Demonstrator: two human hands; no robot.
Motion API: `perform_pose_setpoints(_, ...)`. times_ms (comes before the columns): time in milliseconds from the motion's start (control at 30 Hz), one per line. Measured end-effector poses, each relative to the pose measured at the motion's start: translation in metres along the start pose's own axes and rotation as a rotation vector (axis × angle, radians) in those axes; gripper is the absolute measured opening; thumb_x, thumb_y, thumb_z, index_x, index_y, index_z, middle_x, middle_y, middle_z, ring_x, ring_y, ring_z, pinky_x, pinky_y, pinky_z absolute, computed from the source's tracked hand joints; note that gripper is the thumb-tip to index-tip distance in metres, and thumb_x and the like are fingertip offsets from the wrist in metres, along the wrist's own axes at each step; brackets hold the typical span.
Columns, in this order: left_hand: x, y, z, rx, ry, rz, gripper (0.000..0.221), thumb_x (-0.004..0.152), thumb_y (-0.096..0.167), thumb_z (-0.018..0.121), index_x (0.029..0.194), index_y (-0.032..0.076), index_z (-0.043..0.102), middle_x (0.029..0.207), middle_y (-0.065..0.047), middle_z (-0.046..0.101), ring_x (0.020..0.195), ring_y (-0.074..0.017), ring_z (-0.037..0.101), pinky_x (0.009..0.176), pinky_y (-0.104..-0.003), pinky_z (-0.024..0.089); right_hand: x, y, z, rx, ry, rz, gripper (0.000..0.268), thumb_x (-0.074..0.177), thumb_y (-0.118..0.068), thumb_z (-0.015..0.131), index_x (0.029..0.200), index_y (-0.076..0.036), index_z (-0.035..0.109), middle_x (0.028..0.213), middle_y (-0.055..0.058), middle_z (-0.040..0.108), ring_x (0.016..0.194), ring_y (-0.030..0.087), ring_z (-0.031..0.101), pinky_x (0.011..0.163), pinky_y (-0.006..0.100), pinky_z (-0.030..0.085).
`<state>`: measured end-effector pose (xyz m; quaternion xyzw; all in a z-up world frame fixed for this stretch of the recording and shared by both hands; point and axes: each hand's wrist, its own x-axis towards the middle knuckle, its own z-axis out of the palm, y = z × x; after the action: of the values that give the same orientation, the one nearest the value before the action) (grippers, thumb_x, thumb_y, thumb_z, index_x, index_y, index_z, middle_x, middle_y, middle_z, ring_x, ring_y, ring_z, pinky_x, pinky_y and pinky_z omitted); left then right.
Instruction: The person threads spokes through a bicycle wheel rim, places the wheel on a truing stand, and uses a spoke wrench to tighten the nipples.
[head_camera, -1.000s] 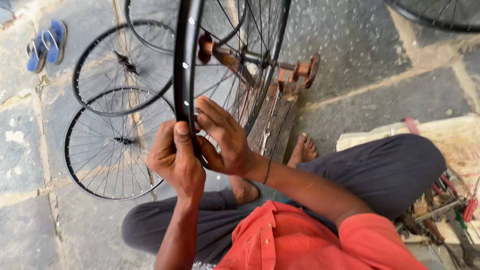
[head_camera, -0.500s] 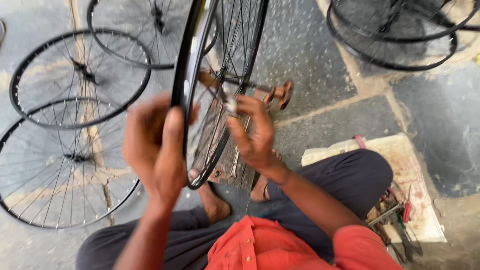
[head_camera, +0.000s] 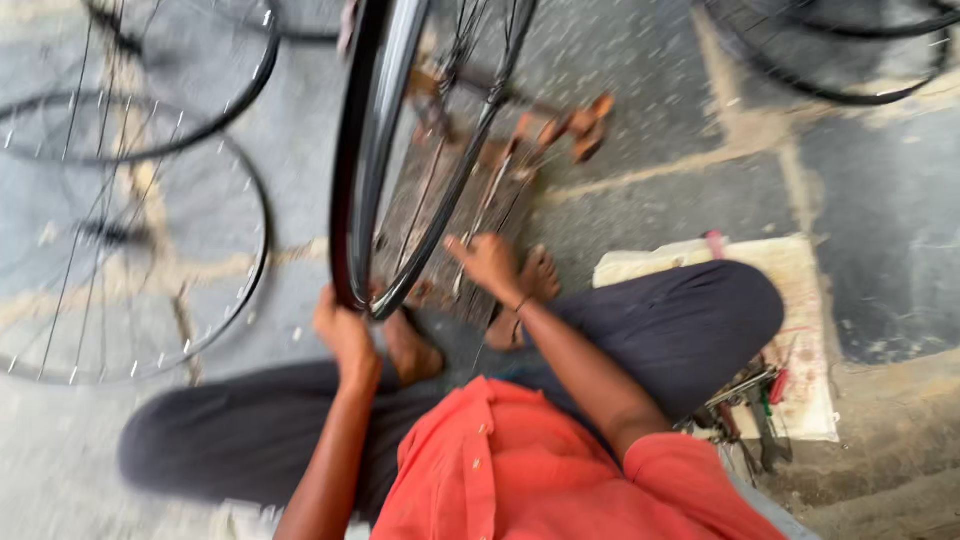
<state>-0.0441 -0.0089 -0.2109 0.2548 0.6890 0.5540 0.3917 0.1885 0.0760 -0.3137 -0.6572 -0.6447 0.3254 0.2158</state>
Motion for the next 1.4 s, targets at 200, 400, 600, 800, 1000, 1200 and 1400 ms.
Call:
perform_pose_setpoints(200,-0.019,-0.037,0.026,0.082,-0.024,0.024,0.013,0.095,0.006,0.063,0.103,-0.003,0.068,0.086,-0.005,0.069,0.076,-0.0118,0.062,0.066,-0.029,0.053,0.006,0.006,-0.001,0.176,0.021,0.024,0.079,0.086,-0.065,0.075,0.043,-0.004,0.049,0.04,0.006,0.037,0.037,0.015,0.036,0.039,0.037,0.031)
perform_pose_setpoints(400,-0.027,-0.021,0.042,0.18,-0.139,-0.059,0.017,0.097,0.011,0.065,0.099,-0.003,0.074,0.086,-0.011,0.077,0.073,-0.0169,0.072,0.067,-0.03,0.055,0.013,0.016,0.012,0.127,-0.004,0.077,0.077,0.088,-0.066,0.075,0.042,-0.01,0.046,0.039,0.001,0.039,0.036,0.012,0.037,0.038,0.034,0.029)
perform_pose_setpoints(600,-0.035,-0.009,0.045,0.129,-0.148,-0.056,0.018,0.1,0.013,0.062,0.099,-0.004,0.069,0.086,-0.01,0.077,0.073,-0.0154,0.071,0.069,-0.03,0.057,0.014,0.014,0.009,0.141,-0.037,0.115,0.076,0.086,-0.067,0.074,0.041,-0.013,0.045,0.038,0.0,0.042,0.034,0.01,0.039,0.036,0.032,0.031)
perform_pose_setpoints(800,-0.039,0.004,0.045,0.286,-0.172,-0.003,0.021,0.098,0.017,0.067,0.107,-0.003,0.068,0.082,-0.01,0.073,0.074,-0.0146,0.069,0.068,-0.03,0.056,0.013,0.011,0.008,0.121,-0.004,0.086,0.078,0.085,-0.068,0.074,0.041,-0.014,0.041,0.038,-0.002,0.036,0.034,0.01,0.035,0.036,0.031,0.029)
perform_pose_setpoints(1000,-0.045,0.021,0.046,0.342,-0.215,0.184,0.028,0.102,0.015,0.064,0.124,-0.003,0.063,0.097,-0.013,0.074,0.089,-0.0192,0.073,0.078,-0.033,0.057,0.013,0.015,0.01,0.114,-0.026,0.095,0.078,0.086,-0.068,0.074,0.042,-0.014,0.038,0.039,-0.004,0.03,0.035,0.01,0.03,0.036,0.032,0.026)
perform_pose_setpoints(1200,-0.053,0.044,0.048,0.351,-0.229,0.236,0.056,0.095,0.027,0.074,0.138,-0.005,0.056,0.099,-0.018,0.076,0.097,-0.0203,0.075,0.082,-0.034,0.06,0.012,0.012,0.008,0.112,-0.02,0.093,0.079,0.085,-0.069,0.074,0.041,-0.014,0.039,0.039,-0.003,0.031,0.035,0.011,0.03,0.036,0.032,0.026)
perform_pose_setpoints(1400,-0.055,0.044,0.048,0.329,-0.19,0.445,0.046,0.1,0.027,0.072,0.128,-0.008,0.063,0.1,-0.016,0.076,0.09,-0.02,0.076,0.075,-0.032,0.06,0.013,0.014,0.009,0.129,-0.027,0.095,0.078,0.085,-0.068,0.074,0.041,-0.014,0.04,0.038,-0.003,0.032,0.034,0.01,0.032,0.035,0.032,0.027)
